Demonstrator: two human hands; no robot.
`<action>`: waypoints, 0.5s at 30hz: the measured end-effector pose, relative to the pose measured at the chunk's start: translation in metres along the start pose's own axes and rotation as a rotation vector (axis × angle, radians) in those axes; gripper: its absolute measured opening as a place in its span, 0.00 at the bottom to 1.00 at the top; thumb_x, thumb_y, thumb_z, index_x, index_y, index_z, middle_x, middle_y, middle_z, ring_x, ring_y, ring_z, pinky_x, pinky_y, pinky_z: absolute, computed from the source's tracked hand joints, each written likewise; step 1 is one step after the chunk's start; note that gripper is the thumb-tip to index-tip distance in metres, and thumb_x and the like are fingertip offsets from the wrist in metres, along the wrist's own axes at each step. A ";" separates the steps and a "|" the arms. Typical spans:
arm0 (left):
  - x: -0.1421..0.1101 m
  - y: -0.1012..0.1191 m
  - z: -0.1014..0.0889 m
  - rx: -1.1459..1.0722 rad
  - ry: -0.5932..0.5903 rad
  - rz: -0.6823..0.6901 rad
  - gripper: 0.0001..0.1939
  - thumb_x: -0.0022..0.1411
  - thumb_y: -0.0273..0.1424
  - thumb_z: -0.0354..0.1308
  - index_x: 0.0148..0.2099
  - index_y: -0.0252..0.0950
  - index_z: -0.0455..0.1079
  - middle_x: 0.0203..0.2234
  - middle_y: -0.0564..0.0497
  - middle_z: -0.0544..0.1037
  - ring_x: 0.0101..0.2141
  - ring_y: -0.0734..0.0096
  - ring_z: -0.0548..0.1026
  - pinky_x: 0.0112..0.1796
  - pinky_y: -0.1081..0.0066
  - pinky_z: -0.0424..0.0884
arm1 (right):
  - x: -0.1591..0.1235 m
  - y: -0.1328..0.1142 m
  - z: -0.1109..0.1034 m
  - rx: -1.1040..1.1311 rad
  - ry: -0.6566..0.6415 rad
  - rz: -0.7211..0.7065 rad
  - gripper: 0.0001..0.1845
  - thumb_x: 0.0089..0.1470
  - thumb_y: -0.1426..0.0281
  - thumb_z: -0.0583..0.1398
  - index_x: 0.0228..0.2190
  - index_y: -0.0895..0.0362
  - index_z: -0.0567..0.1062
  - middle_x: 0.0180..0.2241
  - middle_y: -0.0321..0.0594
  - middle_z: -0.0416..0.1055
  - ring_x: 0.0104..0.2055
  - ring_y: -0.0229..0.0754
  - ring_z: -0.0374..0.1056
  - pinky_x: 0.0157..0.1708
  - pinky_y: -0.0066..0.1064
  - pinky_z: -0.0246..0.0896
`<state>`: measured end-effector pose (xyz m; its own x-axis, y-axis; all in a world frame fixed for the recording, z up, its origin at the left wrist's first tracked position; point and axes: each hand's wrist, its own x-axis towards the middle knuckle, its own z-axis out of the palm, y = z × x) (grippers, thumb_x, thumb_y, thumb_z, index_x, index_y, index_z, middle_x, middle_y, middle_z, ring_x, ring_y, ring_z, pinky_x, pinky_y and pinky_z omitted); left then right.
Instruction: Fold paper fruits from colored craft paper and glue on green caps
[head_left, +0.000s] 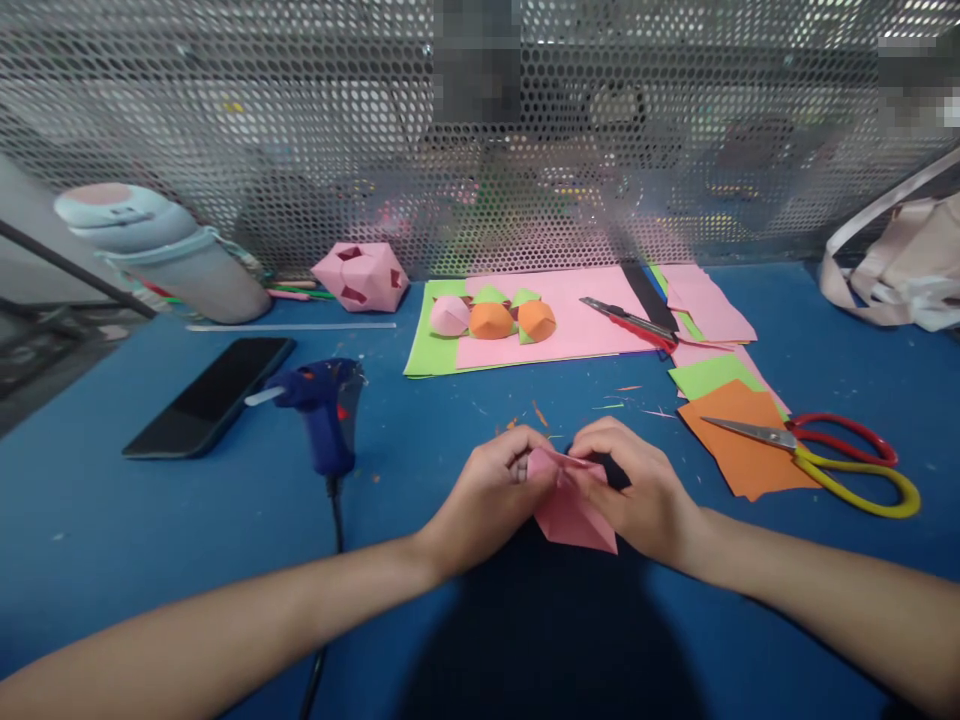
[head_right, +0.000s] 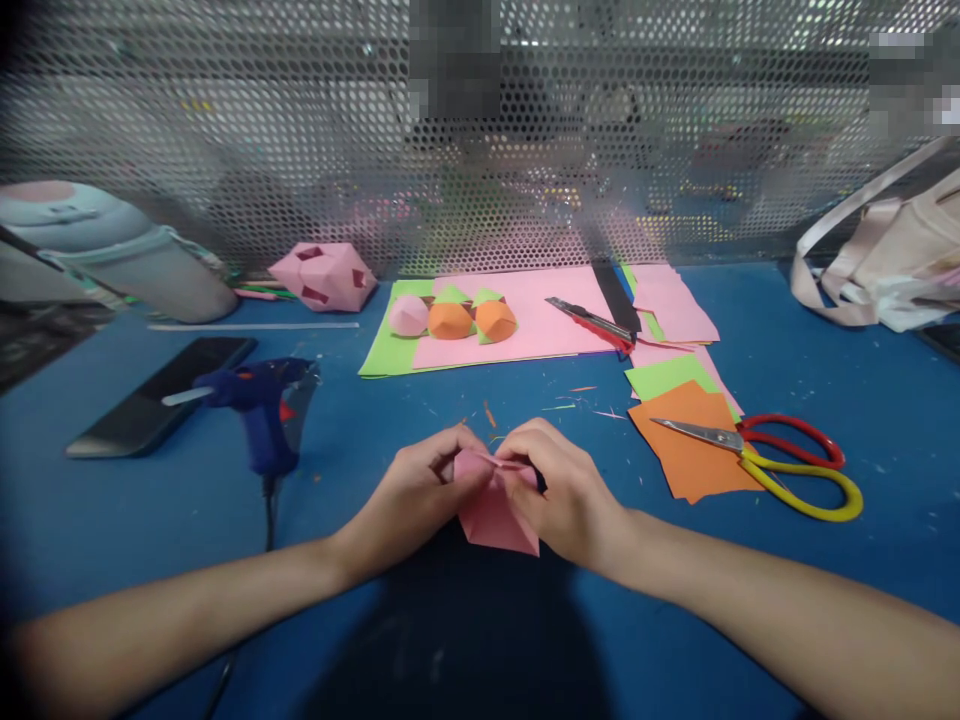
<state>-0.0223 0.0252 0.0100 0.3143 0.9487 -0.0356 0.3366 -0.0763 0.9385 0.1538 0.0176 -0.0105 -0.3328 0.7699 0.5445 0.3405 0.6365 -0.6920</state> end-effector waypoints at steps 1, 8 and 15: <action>0.000 0.000 0.000 0.013 0.004 0.003 0.05 0.53 0.23 0.53 0.31 0.34 0.70 0.24 0.54 0.71 0.26 0.76 0.67 0.28 0.77 0.63 | 0.000 0.000 0.000 -0.005 0.003 -0.001 0.07 0.54 0.79 0.56 0.34 0.56 0.69 0.32 0.40 0.68 0.35 0.38 0.65 0.34 0.32 0.64; 0.002 -0.003 -0.003 -0.064 -0.023 -0.071 0.02 0.54 0.24 0.55 0.31 0.34 0.69 0.25 0.55 0.71 0.27 0.77 0.67 0.28 0.78 0.64 | 0.000 0.006 -0.005 -0.036 -0.030 -0.194 0.10 0.55 0.79 0.57 0.39 0.58 0.72 0.36 0.43 0.68 0.38 0.37 0.66 0.35 0.30 0.66; -0.001 -0.008 -0.005 -0.087 -0.102 -0.036 0.04 0.58 0.29 0.54 0.33 0.34 0.68 0.25 0.54 0.70 0.26 0.77 0.67 0.27 0.78 0.65 | 0.004 0.005 -0.009 -0.250 -0.091 -0.291 0.13 0.54 0.79 0.58 0.41 0.56 0.73 0.33 0.40 0.70 0.35 0.37 0.65 0.34 0.32 0.62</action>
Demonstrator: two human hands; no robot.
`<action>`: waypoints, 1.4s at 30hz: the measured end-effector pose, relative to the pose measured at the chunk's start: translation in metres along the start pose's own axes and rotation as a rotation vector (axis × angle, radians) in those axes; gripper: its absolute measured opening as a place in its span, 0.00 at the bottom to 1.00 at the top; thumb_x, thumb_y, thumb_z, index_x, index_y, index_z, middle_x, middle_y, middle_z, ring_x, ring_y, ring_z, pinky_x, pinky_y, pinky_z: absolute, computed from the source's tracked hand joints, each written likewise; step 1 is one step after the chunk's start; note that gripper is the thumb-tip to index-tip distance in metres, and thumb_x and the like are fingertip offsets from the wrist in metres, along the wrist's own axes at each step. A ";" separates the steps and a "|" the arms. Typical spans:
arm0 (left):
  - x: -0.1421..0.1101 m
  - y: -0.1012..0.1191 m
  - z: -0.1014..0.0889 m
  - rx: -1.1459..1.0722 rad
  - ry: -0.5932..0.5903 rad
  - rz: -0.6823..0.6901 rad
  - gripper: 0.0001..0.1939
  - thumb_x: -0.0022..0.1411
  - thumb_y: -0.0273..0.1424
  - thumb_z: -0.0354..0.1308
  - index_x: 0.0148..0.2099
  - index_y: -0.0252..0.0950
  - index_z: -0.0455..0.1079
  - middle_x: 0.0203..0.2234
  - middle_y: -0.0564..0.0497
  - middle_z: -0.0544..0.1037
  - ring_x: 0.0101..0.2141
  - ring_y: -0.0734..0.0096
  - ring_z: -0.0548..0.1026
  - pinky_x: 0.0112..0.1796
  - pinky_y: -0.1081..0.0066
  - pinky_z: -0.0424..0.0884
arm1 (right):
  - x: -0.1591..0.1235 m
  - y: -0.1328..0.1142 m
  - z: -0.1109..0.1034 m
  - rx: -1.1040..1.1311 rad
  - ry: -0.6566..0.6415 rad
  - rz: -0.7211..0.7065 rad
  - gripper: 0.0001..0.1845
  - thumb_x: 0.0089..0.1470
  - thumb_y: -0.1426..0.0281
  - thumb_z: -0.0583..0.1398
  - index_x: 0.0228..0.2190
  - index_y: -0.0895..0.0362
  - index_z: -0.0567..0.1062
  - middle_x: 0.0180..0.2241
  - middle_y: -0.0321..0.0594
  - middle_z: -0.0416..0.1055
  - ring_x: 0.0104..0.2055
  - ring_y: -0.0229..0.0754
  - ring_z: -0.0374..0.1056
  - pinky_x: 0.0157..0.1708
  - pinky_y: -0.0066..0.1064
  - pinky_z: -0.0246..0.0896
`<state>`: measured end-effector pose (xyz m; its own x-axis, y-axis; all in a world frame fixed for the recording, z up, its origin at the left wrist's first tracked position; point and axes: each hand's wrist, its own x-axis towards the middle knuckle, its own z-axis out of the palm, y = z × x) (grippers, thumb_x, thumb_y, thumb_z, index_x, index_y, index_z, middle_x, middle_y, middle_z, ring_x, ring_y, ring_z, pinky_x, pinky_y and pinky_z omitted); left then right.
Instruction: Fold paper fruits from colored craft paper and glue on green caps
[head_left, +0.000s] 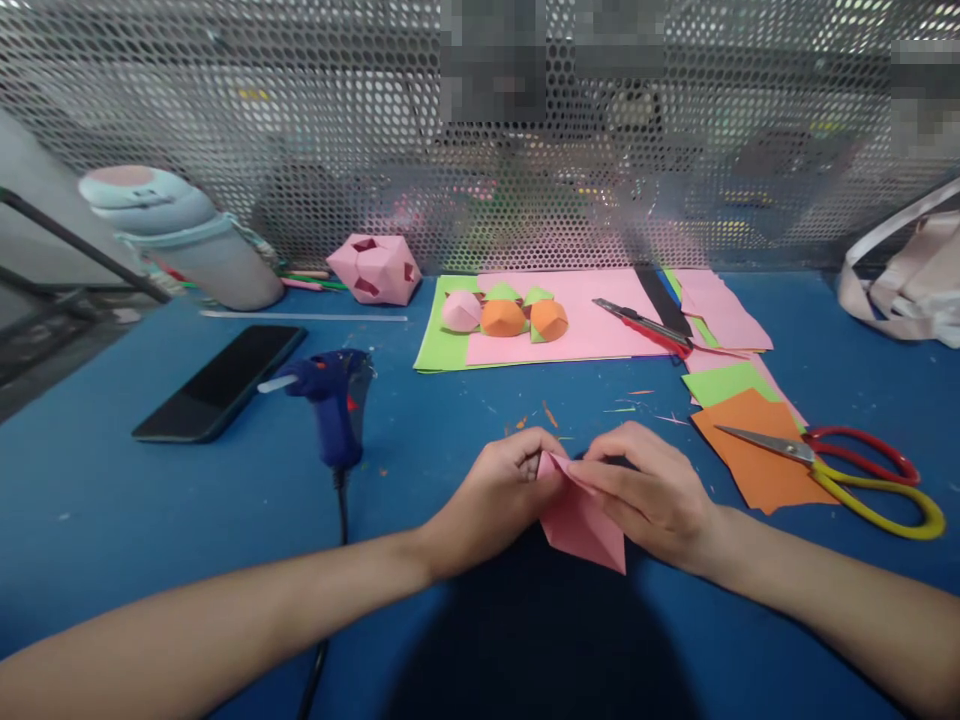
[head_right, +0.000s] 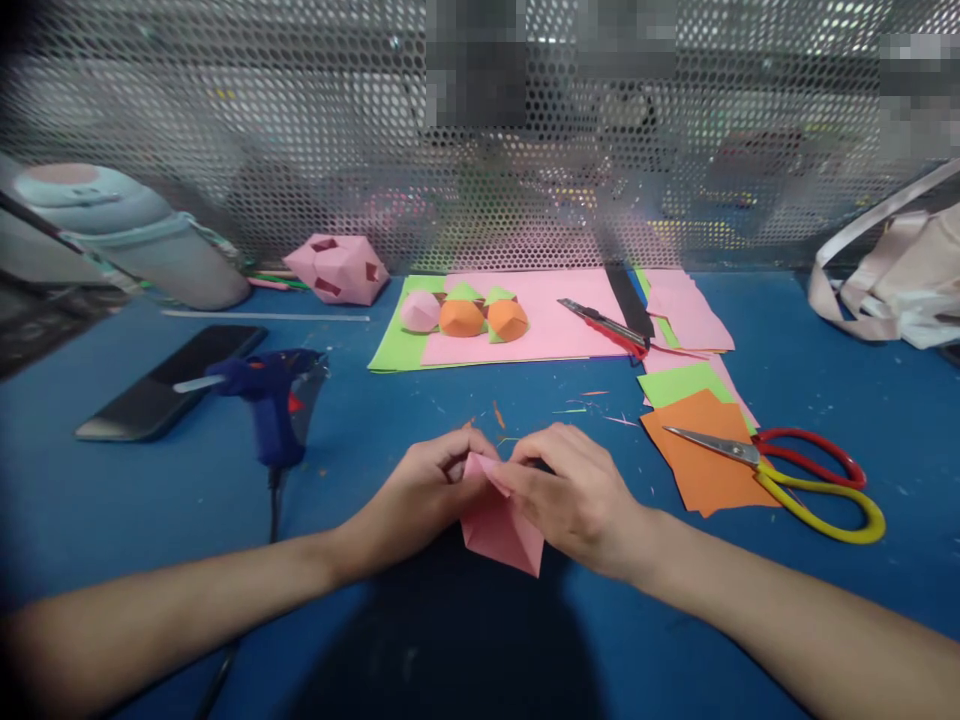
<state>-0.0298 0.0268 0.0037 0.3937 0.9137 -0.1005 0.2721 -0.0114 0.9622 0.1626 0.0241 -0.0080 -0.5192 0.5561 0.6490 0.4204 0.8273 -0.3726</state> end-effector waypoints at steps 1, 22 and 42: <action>0.000 0.000 0.000 0.010 -0.008 0.009 0.04 0.58 0.29 0.53 0.33 0.34 0.68 0.25 0.55 0.70 0.26 0.77 0.66 0.27 0.78 0.64 | 0.001 -0.001 -0.001 -0.031 -0.005 0.013 0.10 0.54 0.78 0.59 0.39 0.56 0.73 0.31 0.39 0.70 0.34 0.37 0.64 0.34 0.33 0.61; 0.001 0.000 -0.003 0.024 -0.001 0.108 0.08 0.61 0.32 0.54 0.35 0.35 0.73 0.29 0.52 0.74 0.31 0.74 0.69 0.34 0.75 0.65 | -0.005 0.002 0.002 0.048 -0.065 0.023 0.17 0.54 0.82 0.53 0.43 0.56 0.71 0.39 0.43 0.67 0.41 0.39 0.65 0.39 0.32 0.65; 0.001 0.004 -0.011 0.126 -0.122 0.241 0.16 0.68 0.31 0.40 0.30 0.36 0.64 0.30 0.53 0.67 0.33 0.73 0.64 0.46 0.70 0.59 | -0.010 0.014 0.005 0.056 -0.063 0.068 0.20 0.59 0.74 0.55 0.53 0.54 0.64 0.44 0.40 0.73 0.44 0.38 0.69 0.43 0.34 0.67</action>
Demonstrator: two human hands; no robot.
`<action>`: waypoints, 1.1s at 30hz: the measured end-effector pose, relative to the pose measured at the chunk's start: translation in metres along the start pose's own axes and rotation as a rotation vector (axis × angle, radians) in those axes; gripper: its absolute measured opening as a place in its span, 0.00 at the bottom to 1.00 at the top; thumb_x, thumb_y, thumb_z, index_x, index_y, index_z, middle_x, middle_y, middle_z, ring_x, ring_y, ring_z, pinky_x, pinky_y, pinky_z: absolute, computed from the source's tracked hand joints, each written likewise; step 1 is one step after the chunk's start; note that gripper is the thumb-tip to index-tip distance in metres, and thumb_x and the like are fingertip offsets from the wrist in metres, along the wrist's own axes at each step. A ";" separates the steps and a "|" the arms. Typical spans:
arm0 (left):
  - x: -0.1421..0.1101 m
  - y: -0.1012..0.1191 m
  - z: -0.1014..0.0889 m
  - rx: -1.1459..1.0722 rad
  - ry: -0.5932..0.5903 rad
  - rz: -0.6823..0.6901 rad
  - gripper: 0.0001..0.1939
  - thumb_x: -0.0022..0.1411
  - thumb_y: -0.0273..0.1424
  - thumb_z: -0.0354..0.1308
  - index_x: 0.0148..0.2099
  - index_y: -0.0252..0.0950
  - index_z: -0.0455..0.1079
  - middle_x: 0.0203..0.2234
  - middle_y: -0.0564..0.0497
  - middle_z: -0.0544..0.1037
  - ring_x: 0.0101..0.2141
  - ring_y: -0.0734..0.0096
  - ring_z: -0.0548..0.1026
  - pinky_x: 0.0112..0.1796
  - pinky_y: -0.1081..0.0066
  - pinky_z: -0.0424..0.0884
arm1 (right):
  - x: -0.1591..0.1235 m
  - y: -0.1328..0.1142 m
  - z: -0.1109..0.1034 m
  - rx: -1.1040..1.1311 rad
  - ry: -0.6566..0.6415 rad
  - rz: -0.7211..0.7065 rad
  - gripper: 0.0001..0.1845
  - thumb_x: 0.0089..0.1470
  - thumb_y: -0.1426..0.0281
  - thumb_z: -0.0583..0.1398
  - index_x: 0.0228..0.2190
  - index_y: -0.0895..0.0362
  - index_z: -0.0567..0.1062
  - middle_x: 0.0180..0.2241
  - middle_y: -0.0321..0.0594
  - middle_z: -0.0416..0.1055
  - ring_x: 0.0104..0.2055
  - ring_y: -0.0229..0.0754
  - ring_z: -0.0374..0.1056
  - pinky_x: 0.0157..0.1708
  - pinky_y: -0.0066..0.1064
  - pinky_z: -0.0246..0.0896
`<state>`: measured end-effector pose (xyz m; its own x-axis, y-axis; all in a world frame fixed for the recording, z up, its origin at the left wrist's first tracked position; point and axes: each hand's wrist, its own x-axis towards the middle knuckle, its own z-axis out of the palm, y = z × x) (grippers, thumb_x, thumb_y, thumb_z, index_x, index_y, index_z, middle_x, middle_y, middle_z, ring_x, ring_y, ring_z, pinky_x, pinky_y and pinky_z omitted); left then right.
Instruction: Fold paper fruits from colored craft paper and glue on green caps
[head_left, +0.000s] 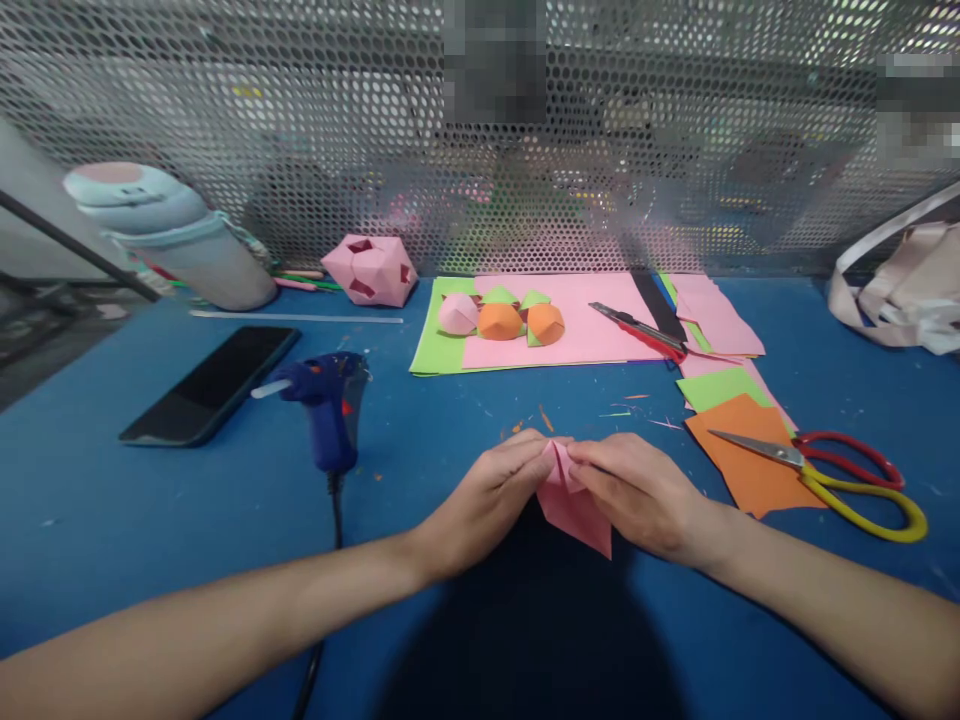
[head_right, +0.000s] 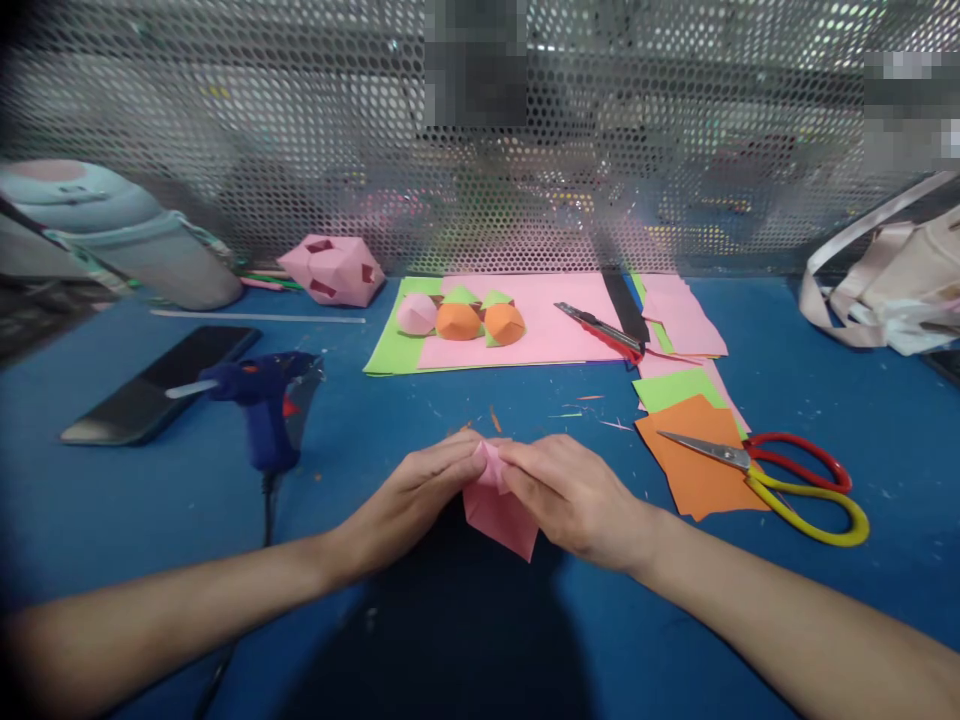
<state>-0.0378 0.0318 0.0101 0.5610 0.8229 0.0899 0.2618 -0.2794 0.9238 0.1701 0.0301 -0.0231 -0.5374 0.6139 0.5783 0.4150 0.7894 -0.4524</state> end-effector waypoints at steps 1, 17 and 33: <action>0.000 0.001 0.000 -0.010 0.000 -0.005 0.16 0.68 0.31 0.40 0.31 0.36 0.65 0.30 0.53 0.67 0.34 0.73 0.64 0.45 0.70 0.59 | 0.000 0.000 0.000 -0.011 -0.014 0.005 0.20 0.59 0.74 0.55 0.53 0.54 0.64 0.44 0.40 0.73 0.43 0.38 0.69 0.43 0.34 0.68; 0.006 -0.006 0.005 -0.181 0.134 -0.150 0.17 0.65 0.38 0.47 0.47 0.37 0.73 0.42 0.51 0.77 0.45 0.66 0.71 0.49 0.68 0.62 | 0.004 -0.002 -0.006 -0.119 0.034 -0.151 0.21 0.54 0.81 0.55 0.50 0.58 0.68 0.49 0.50 0.66 0.50 0.45 0.65 0.45 0.42 0.67; 0.016 -0.003 -0.008 -0.021 0.237 -0.069 0.17 0.64 0.38 0.46 0.38 0.34 0.73 0.35 0.52 0.77 0.37 0.67 0.72 0.41 0.72 0.67 | 0.028 0.017 -0.004 -0.274 0.001 -0.304 0.20 0.55 0.79 0.55 0.50 0.60 0.67 0.48 0.52 0.69 0.48 0.46 0.67 0.42 0.40 0.69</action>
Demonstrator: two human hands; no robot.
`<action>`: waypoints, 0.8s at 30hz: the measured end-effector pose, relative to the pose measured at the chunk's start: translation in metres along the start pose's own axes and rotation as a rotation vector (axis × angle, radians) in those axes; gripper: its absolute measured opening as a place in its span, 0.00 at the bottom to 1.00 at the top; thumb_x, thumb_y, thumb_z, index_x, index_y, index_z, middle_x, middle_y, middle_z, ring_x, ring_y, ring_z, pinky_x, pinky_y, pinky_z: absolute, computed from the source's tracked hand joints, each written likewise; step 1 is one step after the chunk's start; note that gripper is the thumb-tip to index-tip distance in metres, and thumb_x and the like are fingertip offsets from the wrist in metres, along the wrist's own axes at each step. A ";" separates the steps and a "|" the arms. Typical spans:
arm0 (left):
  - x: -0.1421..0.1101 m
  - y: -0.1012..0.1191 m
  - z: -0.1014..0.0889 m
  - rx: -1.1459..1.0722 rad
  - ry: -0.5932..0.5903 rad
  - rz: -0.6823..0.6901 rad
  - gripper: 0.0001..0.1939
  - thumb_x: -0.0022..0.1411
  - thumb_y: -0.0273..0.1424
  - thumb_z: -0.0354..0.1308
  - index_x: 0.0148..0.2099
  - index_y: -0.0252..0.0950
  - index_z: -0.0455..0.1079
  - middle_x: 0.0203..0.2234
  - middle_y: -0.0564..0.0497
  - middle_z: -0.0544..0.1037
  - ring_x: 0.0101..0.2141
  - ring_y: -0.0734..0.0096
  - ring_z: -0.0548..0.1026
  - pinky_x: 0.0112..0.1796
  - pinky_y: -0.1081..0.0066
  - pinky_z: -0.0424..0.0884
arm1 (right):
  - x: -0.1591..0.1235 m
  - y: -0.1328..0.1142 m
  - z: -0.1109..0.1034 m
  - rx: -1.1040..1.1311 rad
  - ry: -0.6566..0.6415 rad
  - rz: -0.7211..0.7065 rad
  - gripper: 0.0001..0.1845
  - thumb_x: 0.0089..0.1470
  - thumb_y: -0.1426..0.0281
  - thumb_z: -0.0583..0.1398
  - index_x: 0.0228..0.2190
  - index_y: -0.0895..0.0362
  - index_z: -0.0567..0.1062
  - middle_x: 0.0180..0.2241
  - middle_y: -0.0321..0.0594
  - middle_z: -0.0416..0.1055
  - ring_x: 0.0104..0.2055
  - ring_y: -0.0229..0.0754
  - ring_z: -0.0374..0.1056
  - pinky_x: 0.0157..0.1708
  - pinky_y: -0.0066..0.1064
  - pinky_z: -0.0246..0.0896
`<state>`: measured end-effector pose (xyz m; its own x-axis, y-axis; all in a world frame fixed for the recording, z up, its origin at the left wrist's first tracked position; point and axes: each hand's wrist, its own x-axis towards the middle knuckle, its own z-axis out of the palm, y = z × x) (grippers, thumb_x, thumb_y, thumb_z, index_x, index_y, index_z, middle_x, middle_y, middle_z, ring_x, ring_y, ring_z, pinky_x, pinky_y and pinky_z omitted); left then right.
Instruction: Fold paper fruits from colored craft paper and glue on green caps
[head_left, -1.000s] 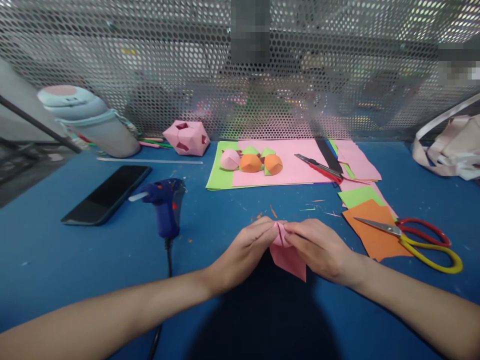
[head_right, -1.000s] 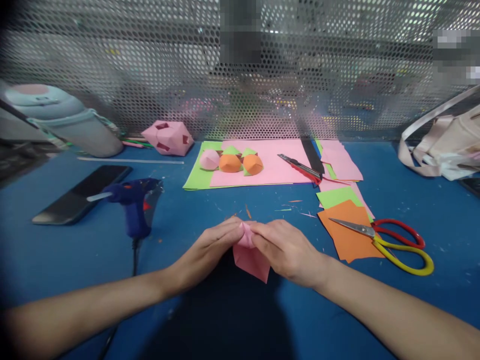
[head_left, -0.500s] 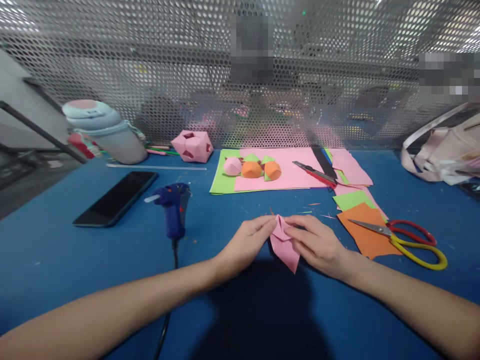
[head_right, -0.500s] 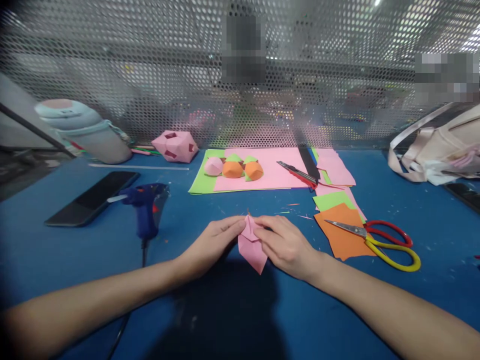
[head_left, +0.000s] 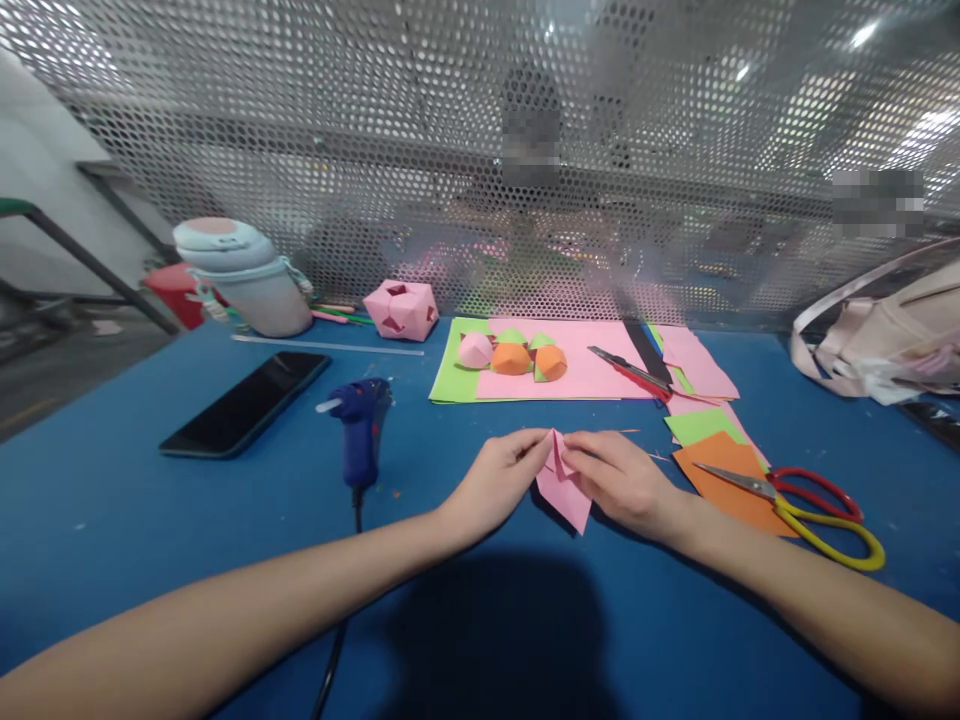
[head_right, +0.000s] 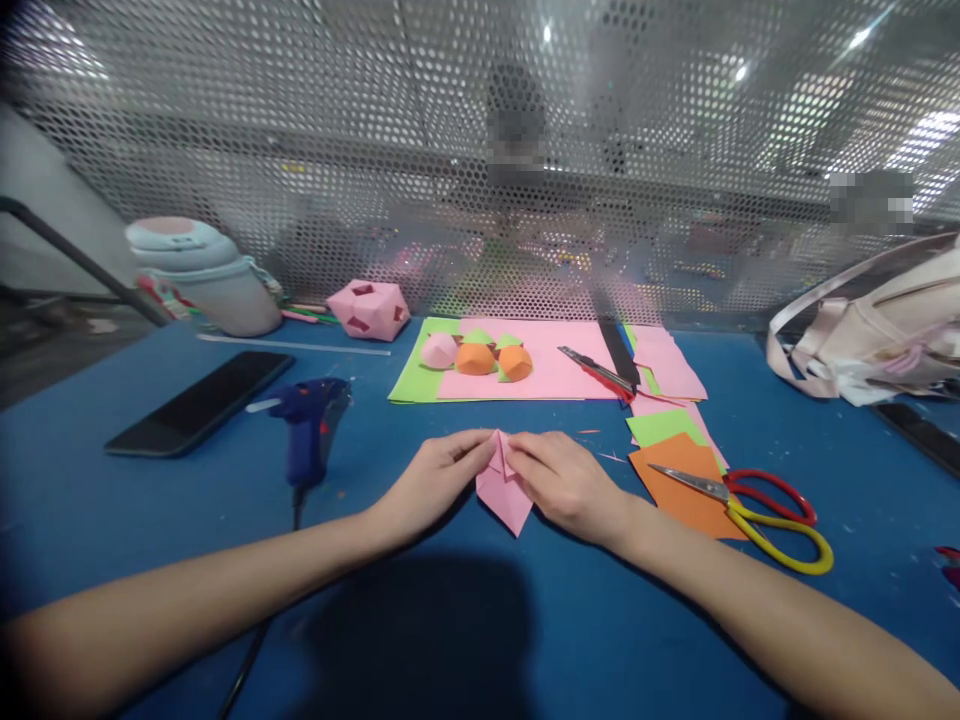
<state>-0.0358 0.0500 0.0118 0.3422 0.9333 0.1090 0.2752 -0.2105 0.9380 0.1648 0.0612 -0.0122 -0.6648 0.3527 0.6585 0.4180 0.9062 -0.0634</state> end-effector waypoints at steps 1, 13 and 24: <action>0.000 -0.001 0.000 0.005 0.001 0.002 0.17 0.64 0.38 0.47 0.38 0.34 0.73 0.35 0.52 0.77 0.37 0.68 0.72 0.40 0.72 0.67 | -0.002 0.001 0.002 -0.024 -0.012 -0.021 0.21 0.55 0.79 0.55 0.51 0.60 0.66 0.49 0.53 0.68 0.49 0.47 0.66 0.42 0.41 0.69; 0.004 -0.008 0.002 -0.042 -0.052 -0.019 0.18 0.64 0.39 0.47 0.40 0.34 0.74 0.35 0.51 0.78 0.39 0.65 0.72 0.43 0.69 0.67 | -0.004 0.001 0.009 -0.070 -0.040 -0.055 0.17 0.58 0.76 0.53 0.49 0.62 0.68 0.46 0.55 0.70 0.43 0.48 0.68 0.36 0.41 0.68; 0.003 -0.011 0.003 -0.012 -0.017 0.009 0.17 0.64 0.38 0.48 0.43 0.36 0.75 0.36 0.51 0.79 0.38 0.66 0.73 0.41 0.70 0.68 | 0.003 -0.018 -0.002 0.301 0.083 0.364 0.12 0.60 0.74 0.52 0.43 0.58 0.71 0.41 0.45 0.71 0.44 0.41 0.67 0.44 0.38 0.66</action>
<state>-0.0354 0.0541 0.0003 0.3603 0.9261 0.1117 0.2613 -0.2152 0.9410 0.1561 0.0458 -0.0075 -0.4513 0.6513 0.6100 0.4088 0.7586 -0.5074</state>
